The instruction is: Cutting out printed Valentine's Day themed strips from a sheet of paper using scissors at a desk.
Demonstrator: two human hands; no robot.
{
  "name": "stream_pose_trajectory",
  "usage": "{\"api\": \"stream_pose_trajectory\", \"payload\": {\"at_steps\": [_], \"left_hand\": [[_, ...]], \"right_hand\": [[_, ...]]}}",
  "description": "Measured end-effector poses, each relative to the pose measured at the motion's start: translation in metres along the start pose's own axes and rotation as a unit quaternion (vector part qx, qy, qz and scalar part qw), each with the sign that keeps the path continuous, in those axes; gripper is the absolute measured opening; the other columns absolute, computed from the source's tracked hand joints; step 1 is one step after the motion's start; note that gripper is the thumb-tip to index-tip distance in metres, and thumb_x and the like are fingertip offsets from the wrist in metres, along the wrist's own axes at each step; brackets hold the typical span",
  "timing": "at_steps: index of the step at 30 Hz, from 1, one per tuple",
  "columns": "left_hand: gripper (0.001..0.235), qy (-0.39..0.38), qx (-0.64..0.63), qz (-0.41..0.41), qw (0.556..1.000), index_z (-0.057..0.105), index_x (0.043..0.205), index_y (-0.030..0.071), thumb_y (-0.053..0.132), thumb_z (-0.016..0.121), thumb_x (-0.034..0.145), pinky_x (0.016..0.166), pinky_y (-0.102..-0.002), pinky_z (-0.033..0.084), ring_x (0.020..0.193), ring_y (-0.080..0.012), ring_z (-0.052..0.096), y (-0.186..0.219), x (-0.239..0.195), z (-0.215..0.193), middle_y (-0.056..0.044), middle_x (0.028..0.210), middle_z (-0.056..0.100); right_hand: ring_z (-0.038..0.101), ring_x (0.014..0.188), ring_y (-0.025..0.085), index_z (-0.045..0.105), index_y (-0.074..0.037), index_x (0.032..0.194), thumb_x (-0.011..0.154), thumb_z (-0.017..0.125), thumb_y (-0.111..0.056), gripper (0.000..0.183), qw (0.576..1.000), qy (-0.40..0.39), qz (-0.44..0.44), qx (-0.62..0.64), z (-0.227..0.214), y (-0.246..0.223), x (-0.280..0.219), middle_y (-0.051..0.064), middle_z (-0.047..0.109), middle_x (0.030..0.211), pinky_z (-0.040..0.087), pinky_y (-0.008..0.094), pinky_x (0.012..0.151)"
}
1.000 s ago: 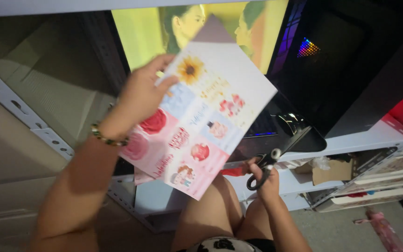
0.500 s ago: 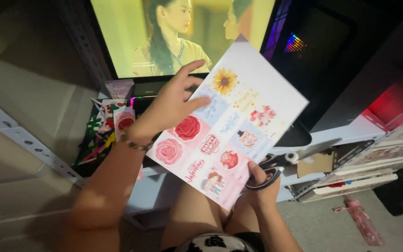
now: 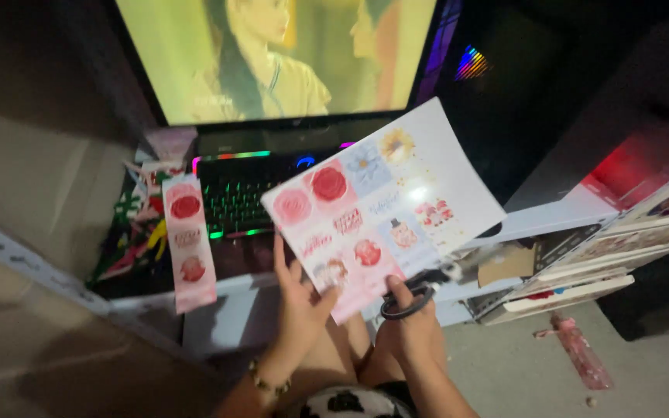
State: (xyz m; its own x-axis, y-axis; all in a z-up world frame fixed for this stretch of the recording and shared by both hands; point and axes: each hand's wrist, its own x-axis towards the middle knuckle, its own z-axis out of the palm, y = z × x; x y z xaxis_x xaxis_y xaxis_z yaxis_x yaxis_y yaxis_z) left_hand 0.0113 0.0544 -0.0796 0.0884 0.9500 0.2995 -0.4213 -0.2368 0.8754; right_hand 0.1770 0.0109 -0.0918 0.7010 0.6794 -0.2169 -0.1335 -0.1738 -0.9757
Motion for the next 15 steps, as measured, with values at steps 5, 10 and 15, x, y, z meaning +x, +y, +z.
{"api": "stream_pose_trajectory", "payload": {"at_steps": [5, 10, 15], "left_hand": [[0.057, -0.017, 0.275, 0.075, 0.958, 0.054, 0.144, 0.01, -0.001, 0.063, 0.089, 0.083, -0.027, 0.043, 0.098, -0.017, 0.056, -0.028, 0.017, -0.037, -0.008, 0.138, 0.063], [0.052, -0.043, 0.322, 0.054, 0.944, 0.058, 0.141, 0.008, 0.004, 0.065, 0.09, 0.117, -0.037, 0.037, 0.14, -0.0266, 0.05, -0.03, 0.026, -0.047, -0.012, 0.146, 0.052], [0.074, -0.076, 0.317, 0.063, 0.943, 0.047, 0.149, 0.008, -0.001, 0.075, 0.081, 0.12, -0.041, 0.036, 0.143, -0.0292, 0.047, -0.022, 0.028, -0.045, -0.014, 0.15, 0.047]], "right_hand": [[0.062, 0.059, 0.024, 0.06, -0.001, 0.087, 0.091, 0.067, -0.024, 0.024, 0.958, -0.24, -0.072, 0.14, -0.01, 0.062, 0.005, 0.018, 0.066, 0.063, 0.049, 0.034, 0.06], [0.068, 0.102, 0.05, 0.05, 0.004, 0.132, 0.106, 0.044, -0.048, 0.058, 0.63, -0.706, 0.036, 0.321, -0.043, 0.233, 0.109, 0.038, 0.067, 0.1, 0.052, 0.057, 0.099], [0.066, 0.105, 0.019, 0.074, 0.0, 0.115, 0.09, 0.078, -0.031, 0.04, 0.848, -0.521, -0.09, -0.021, -0.091, 0.148, 0.023, 0.005, 0.072, 0.11, 0.05, 0.032, 0.091]]}}
